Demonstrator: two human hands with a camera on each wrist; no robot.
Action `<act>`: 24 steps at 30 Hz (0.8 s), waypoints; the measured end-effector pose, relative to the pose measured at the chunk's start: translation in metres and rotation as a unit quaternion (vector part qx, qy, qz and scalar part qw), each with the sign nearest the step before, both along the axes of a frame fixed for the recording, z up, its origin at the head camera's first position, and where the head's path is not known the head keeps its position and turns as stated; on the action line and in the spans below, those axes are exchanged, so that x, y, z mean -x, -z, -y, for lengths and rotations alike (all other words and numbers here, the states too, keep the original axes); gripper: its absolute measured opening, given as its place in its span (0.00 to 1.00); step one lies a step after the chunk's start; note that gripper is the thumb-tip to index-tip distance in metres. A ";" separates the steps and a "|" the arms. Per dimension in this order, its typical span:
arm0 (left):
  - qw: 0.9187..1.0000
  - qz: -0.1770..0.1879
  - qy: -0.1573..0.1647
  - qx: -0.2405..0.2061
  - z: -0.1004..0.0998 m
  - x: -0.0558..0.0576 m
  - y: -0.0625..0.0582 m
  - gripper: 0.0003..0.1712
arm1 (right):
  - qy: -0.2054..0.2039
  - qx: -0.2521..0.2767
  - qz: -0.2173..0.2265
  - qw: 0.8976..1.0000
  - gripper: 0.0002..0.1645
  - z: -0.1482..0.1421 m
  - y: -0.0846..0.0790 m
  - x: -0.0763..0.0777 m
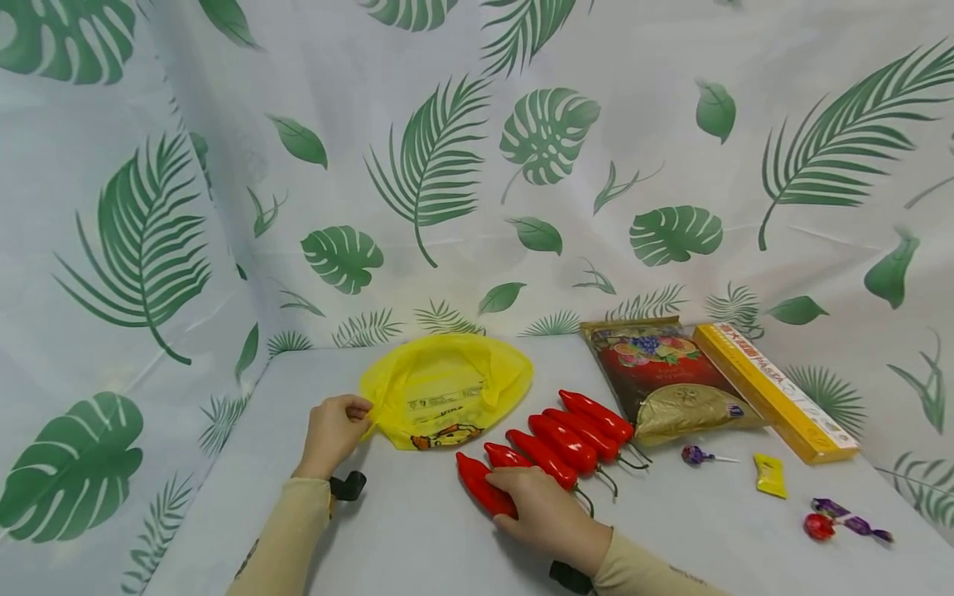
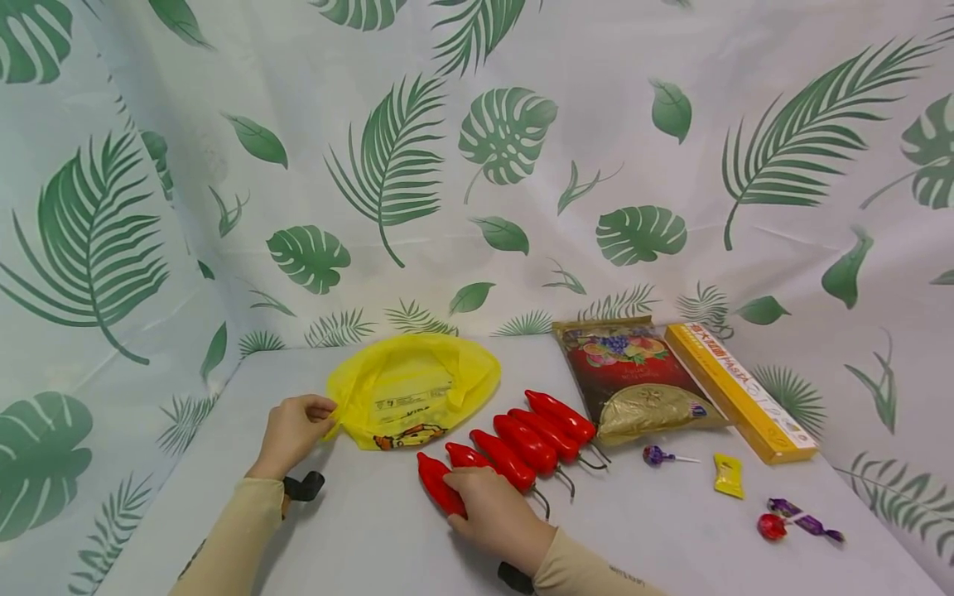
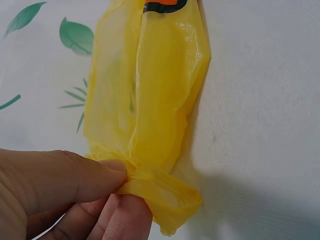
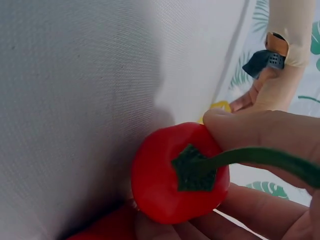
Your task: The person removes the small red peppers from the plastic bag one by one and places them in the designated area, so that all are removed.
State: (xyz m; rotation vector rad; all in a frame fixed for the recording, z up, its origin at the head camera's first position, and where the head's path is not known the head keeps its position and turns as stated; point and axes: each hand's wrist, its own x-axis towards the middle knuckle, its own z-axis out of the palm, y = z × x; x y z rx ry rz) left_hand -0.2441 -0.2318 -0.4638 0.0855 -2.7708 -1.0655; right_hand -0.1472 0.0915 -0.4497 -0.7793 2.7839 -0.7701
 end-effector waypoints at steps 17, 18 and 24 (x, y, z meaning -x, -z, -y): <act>1.000 0.009 0.015 0.005 -0.002 -0.006 -0.001 0.12 | 0.029 -0.035 -0.016 0.999 0.38 0.007 0.002 -0.007; 1.000 0.006 0.016 0.005 -0.002 -0.006 -0.001 0.13 | 0.029 -0.032 -0.015 0.999 0.38 0.006 0.001 -0.008; 1.000 -0.012 0.018 0.014 -0.005 -0.009 0.001 0.15 | 0.031 0.008 -0.022 0.999 0.37 -0.001 -0.004 -0.011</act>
